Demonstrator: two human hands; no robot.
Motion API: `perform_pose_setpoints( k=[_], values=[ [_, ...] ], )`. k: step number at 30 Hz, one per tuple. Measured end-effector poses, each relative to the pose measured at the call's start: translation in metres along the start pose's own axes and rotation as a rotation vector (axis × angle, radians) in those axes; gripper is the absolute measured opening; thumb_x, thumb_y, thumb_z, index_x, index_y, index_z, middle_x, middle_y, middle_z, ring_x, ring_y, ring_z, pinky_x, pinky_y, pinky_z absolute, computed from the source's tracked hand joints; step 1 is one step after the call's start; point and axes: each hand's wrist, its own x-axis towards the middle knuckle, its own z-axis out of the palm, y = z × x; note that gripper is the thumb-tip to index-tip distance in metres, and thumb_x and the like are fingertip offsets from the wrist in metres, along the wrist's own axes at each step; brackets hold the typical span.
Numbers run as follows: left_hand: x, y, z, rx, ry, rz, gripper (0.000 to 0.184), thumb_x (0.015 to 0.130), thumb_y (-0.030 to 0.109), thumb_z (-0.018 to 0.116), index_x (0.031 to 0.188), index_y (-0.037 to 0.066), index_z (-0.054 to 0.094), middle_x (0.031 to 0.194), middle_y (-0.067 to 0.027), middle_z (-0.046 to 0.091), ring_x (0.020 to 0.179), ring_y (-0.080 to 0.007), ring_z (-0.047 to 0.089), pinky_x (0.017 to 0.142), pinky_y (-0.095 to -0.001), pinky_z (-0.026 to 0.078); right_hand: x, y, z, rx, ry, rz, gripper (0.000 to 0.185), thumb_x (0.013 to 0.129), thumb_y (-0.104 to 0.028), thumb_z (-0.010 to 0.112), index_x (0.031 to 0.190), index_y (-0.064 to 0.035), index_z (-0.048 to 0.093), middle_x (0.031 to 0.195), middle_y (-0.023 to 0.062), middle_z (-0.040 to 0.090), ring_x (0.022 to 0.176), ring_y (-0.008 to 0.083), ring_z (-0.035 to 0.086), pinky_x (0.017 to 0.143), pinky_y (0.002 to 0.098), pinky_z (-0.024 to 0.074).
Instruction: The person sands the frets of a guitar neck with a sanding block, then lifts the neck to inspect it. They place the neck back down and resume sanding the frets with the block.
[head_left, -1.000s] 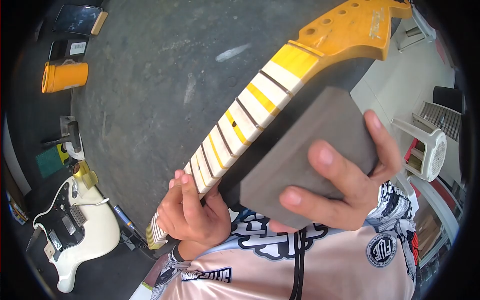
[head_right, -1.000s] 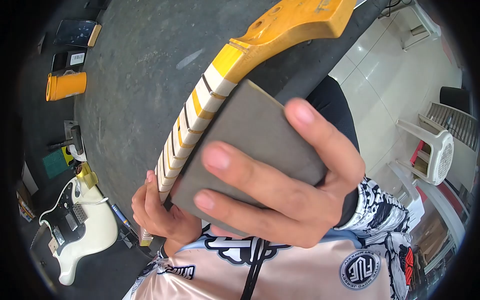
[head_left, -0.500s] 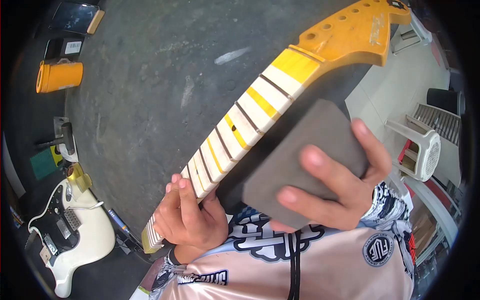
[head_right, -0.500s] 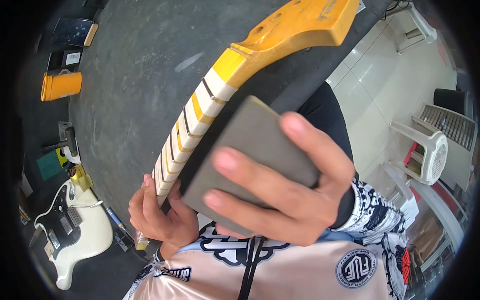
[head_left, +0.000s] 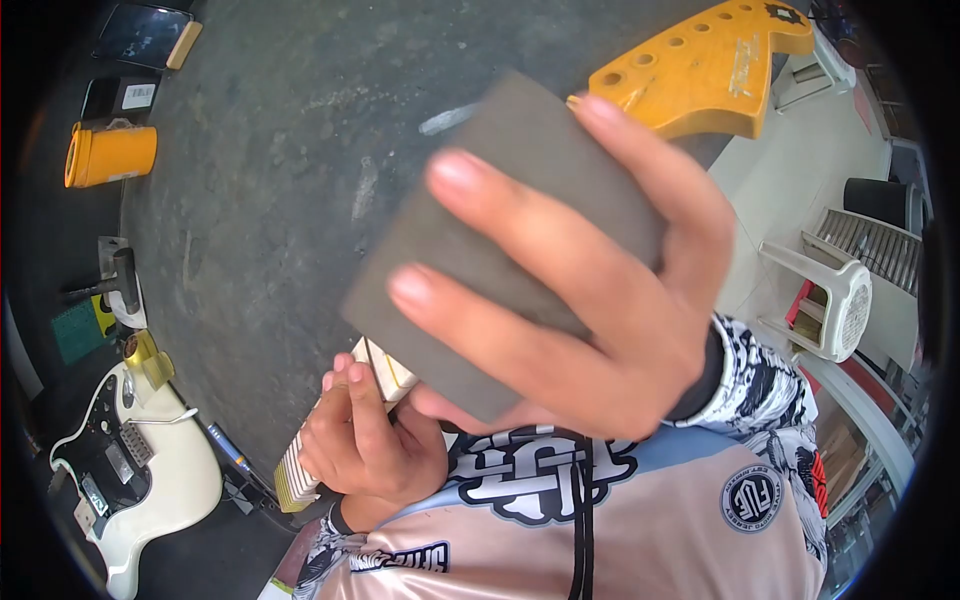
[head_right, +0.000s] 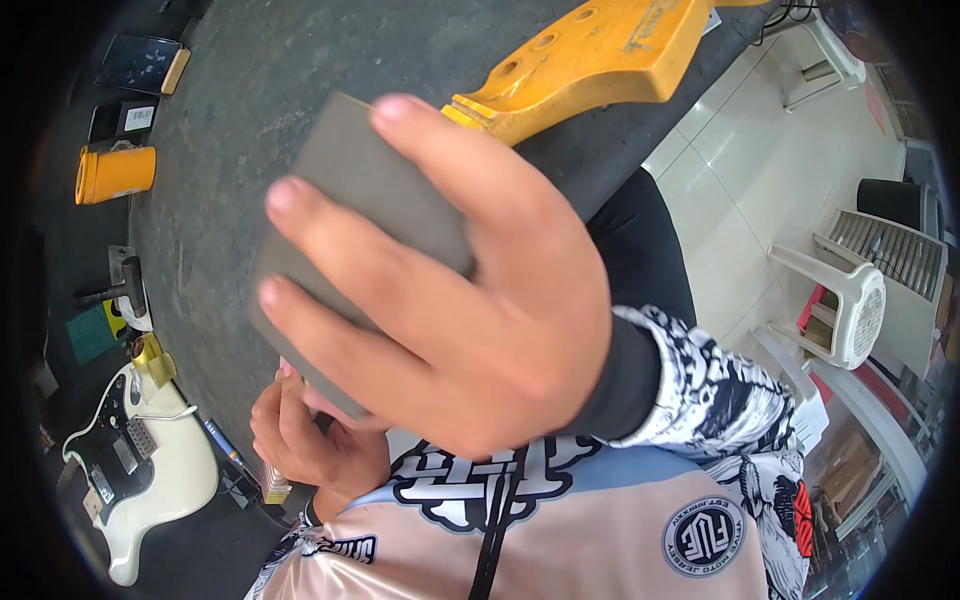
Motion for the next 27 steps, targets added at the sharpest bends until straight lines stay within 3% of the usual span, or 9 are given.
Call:
perform_pose_setpoints(
  k=[9, 15, 18, 23, 27],
  values=[
    [0.002, 0.001, 0.0, -0.034, 0.005, -0.004, 0.038, 0.089, 0.017, 0.068, 0.124, 0.007, 0.064, 0.103, -0.0134, 0.073, 0.078, -0.0277, 0.068, 0.064, -0.0362, 0.045, -0.018, -0.004, -0.016, 0.021, -0.008, 0.018, 0.04, 0.088, -0.058, 0.066, 0.109, -0.0249, 0.074, 0.117, 0.0114, 0.072, 0.104, 0.0297, 0.064, 0.097, 0.0477, 0.0527],
    [-0.002, 0.0, -0.001, -0.012, -0.014, -0.009, 0.04, 0.094, 0.032, 0.071, 0.124, 0.006, 0.064, 0.103, -0.0138, 0.073, 0.078, -0.0277, 0.068, 0.064, -0.0364, 0.046, 0.001, 0.004, -0.001, 0.012, 0.004, -0.028, 0.038, 0.088, -0.054, 0.066, 0.109, -0.0242, 0.075, 0.115, 0.0103, 0.073, 0.103, 0.0348, 0.064, 0.094, 0.048, 0.0543],
    [0.0, 0.0, 0.0, -0.028, -0.009, -0.005, 0.041, 0.093, 0.031, 0.073, 0.123, 0.005, 0.063, 0.101, -0.014, 0.073, 0.078, -0.0273, 0.068, 0.064, -0.0359, 0.046, -0.03, -0.005, -0.033, 0.011, -0.057, 0.027, 0.041, 0.092, -0.059, 0.06, 0.113, -0.0261, 0.074, 0.113, 0.0093, 0.073, 0.104, 0.0323, 0.065, 0.094, 0.0488, 0.0536],
    [0.003, 0.003, -0.001, -0.01, -0.009, -0.008, 0.043, 0.092, 0.032, 0.074, 0.123, 0.004, 0.063, 0.099, -0.0139, 0.073, 0.076, -0.0273, 0.067, 0.064, -0.0353, 0.045, -0.052, -0.006, -0.032, -0.023, 0.08, -0.021, 0.044, 0.092, -0.066, 0.055, 0.117, -0.0328, 0.071, 0.116, 0.006, 0.071, 0.107, 0.0345, 0.063, 0.097, 0.0474, 0.0513],
    [0.002, 0.001, -0.001, -0.025, -0.005, 0.007, 0.041, 0.093, 0.03, 0.073, 0.123, 0.004, 0.064, 0.099, -0.0144, 0.072, 0.075, -0.0275, 0.066, 0.064, -0.0351, 0.045, -0.04, 0.0, -0.027, 0.007, 0.012, -0.047, 0.039, 0.094, -0.061, 0.057, 0.116, -0.0334, 0.072, 0.118, 0.005, 0.071, 0.114, 0.0366, 0.059, 0.096, 0.0461, 0.0528]
  ],
)
